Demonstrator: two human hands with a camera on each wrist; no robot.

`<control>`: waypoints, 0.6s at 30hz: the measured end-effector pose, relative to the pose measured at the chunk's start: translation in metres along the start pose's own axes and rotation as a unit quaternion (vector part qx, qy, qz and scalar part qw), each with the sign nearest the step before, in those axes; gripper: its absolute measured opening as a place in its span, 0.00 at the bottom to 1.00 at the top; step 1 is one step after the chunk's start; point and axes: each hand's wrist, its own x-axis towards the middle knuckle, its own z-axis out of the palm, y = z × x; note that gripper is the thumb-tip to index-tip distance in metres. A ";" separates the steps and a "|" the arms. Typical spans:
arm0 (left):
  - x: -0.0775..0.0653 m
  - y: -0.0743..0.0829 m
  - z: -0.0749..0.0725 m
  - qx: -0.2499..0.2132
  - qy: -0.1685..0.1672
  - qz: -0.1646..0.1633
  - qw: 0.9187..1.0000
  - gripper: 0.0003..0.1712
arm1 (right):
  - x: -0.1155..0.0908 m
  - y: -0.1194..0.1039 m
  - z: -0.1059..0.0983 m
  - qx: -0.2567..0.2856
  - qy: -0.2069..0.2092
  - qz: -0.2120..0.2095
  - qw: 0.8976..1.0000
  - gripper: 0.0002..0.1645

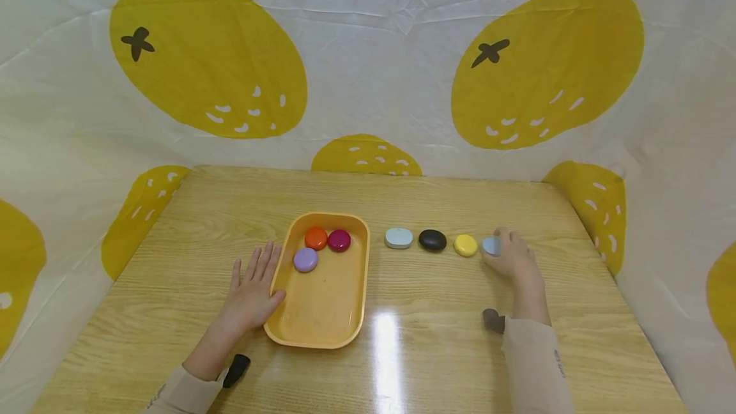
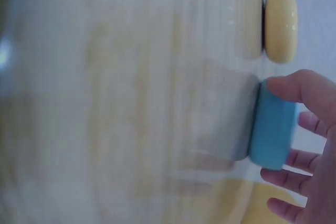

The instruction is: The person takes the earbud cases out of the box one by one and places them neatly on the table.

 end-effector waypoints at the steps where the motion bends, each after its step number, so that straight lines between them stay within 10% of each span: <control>1: 0.000 0.000 0.000 0.001 0.002 0.001 1.000 0.46 | 0.000 -0.003 -0.001 -0.002 0.009 -0.002 1.000 0.36; 8: 0.000 0.000 0.000 -0.002 -0.006 -0.001 1.000 0.45 | -0.001 -0.058 -0.013 -0.011 0.089 -0.070 0.993 0.36; 18: -0.001 0.000 -0.001 -0.003 -0.008 -0.002 1.000 0.45 | 0.008 -0.161 0.013 -0.060 0.146 -0.238 0.958 0.27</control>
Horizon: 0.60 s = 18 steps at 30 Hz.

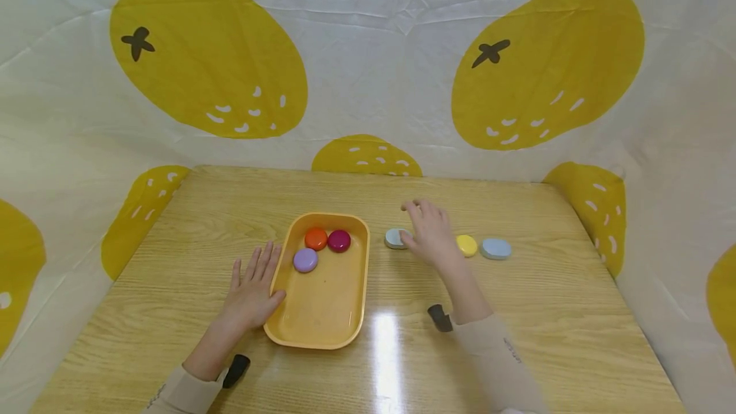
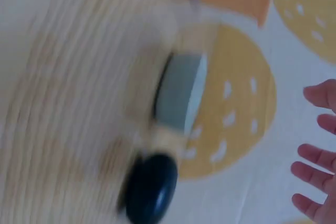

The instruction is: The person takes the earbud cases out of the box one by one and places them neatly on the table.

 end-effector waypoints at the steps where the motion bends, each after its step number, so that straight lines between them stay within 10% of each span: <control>1: 0.000 0.000 0.000 0.000 0.000 0.000 1.000 0.45 | 0.004 -0.009 0.005 -0.002 0.000 -0.014 1.000 0.26; 18: 0.000 0.000 0.000 0.004 0.004 0.004 1.000 0.45 | 0.042 -0.107 0.079 -0.121 -0.096 -0.241 0.958 0.28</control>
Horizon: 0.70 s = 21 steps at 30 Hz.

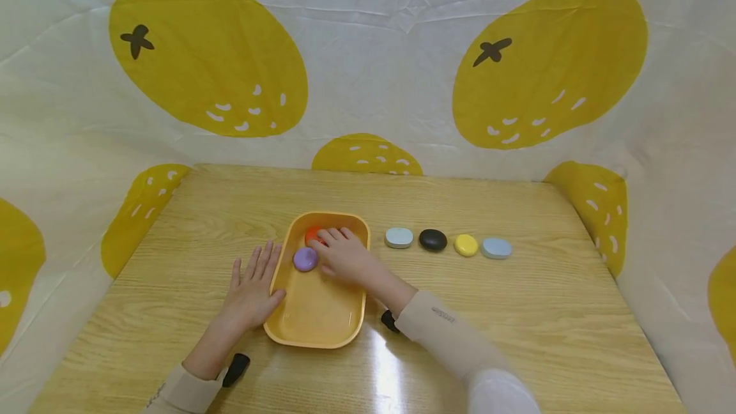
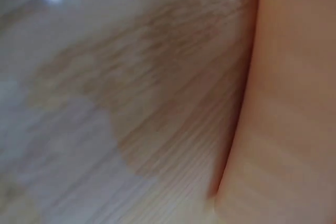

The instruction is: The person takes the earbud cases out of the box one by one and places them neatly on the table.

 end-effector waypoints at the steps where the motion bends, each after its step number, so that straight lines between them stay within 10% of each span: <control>1: 0.000 0.000 0.000 0.001 0.000 0.001 1.000 0.45 | 0.002 -0.002 0.001 -0.003 -0.010 -0.005 1.000 0.28; 21: 0.001 0.000 0.000 -0.001 -0.011 0.000 1.000 0.45 | 0.023 -0.022 0.021 -0.062 -0.018 -0.066 0.996 0.22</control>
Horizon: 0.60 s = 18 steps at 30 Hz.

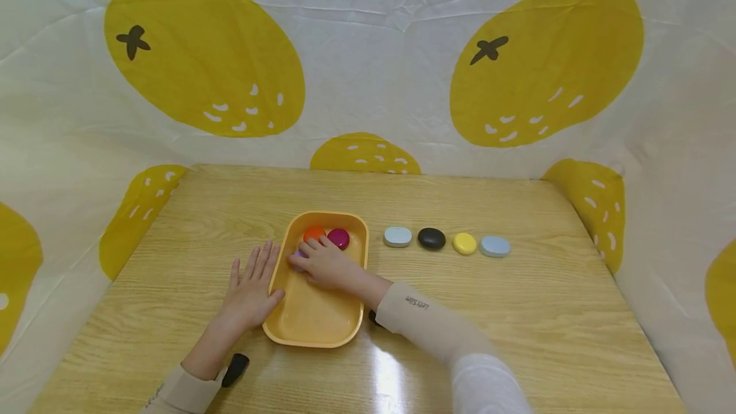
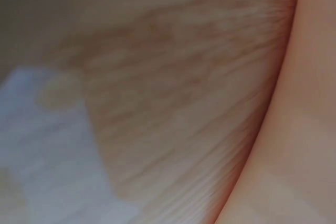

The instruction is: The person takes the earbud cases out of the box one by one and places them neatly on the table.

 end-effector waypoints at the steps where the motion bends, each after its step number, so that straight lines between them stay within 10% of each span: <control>1: 0.000 0.000 0.000 0.001 0.001 0.000 1.000 0.45 | 0.000 0.000 0.000 0.000 0.005 0.000 1.000 0.21; 18: -0.001 0.000 0.000 0.006 0.010 0.001 1.000 0.46 | -0.018 0.013 -0.021 0.057 0.041 0.032 0.997 0.24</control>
